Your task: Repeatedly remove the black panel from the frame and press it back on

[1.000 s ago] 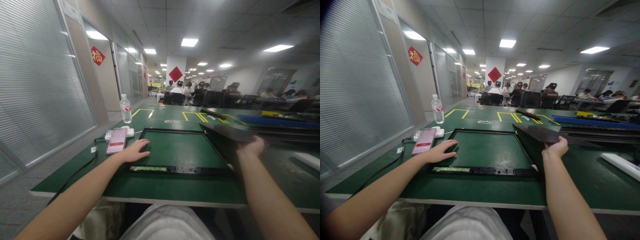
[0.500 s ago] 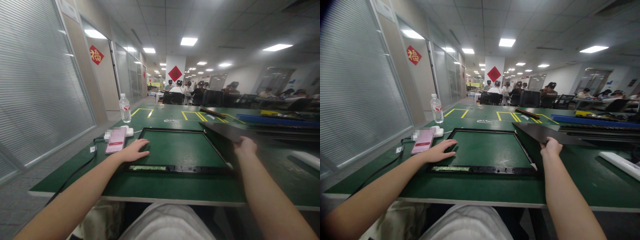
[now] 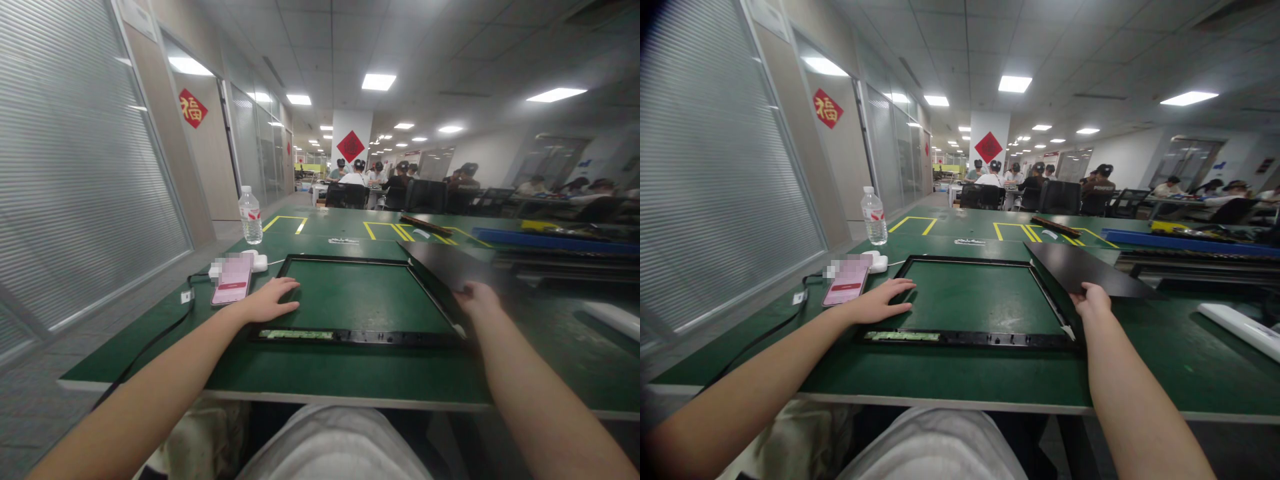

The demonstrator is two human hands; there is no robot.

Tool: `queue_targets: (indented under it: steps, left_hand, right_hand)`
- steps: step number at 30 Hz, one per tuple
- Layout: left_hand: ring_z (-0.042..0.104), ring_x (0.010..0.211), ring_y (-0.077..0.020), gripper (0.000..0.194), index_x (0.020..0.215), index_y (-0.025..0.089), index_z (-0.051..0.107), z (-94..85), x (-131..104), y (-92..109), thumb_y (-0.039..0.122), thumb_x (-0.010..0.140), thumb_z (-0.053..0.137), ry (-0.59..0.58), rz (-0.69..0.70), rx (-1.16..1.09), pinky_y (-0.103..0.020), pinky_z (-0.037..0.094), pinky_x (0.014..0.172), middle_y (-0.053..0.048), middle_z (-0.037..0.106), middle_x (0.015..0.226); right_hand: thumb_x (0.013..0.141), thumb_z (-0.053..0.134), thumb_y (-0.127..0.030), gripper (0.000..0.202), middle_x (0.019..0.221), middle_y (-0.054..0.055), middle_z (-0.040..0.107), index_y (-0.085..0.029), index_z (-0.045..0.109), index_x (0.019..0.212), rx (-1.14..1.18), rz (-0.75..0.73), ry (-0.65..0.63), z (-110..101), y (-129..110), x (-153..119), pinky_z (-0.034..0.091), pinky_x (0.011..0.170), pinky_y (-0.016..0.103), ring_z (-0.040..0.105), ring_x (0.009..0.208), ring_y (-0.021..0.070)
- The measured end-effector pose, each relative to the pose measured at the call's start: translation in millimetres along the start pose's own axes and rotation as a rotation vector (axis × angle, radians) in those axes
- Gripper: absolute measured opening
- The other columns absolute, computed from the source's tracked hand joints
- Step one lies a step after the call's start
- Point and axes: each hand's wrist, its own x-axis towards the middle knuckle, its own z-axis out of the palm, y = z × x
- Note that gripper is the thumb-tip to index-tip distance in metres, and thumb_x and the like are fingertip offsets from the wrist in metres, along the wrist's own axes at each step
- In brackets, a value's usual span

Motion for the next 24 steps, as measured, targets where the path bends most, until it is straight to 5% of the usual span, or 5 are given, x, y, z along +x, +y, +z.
queue_targets:
  steps: [3,17,24]
  left_hand:
    - [0.049,0.135,-0.0338,0.063,0.136,0.015,0.058,0.4,-0.2,-0.9,0.056,0.088,0.054,0.004,0.005,0.001,-0.048,0.034,0.114,-0.019,0.054,0.146]
    - [0.051,0.132,-0.0351,0.056,0.130,0.015,0.063,-0.8,-0.2,1.5,0.050,0.086,0.058,0.013,0.009,-0.031,-0.050,0.036,0.113,-0.020,0.057,0.142]
    - [0.050,0.133,-0.0338,0.055,0.130,0.016,0.062,-0.7,0.5,0.9,0.051,0.088,0.056,-0.002,0.021,0.002,-0.051,0.033,0.114,-0.019,0.057,0.142]
  right_hand:
    - [0.080,0.051,-0.004,0.019,0.080,0.001,0.061,-0.021,0.050,0.088,-0.011,0.034,0.088,0.4,-0.5,-1.0,0.063,0.064,0.035,0.063,0.063,0.0138]
    - [0.085,0.047,-0.001,0.020,0.073,-0.001,0.059,-0.020,0.050,0.085,-0.019,0.057,0.135,3.5,-4.8,-5.7,0.062,0.058,0.028,0.064,0.059,0.0128]
    - [0.087,0.046,-0.004,0.019,0.075,0.000,0.063,-0.019,0.056,0.093,0.031,0.054,0.076,4.1,-4.5,-4.0,0.062,0.058,0.025,0.065,0.060,0.0122]
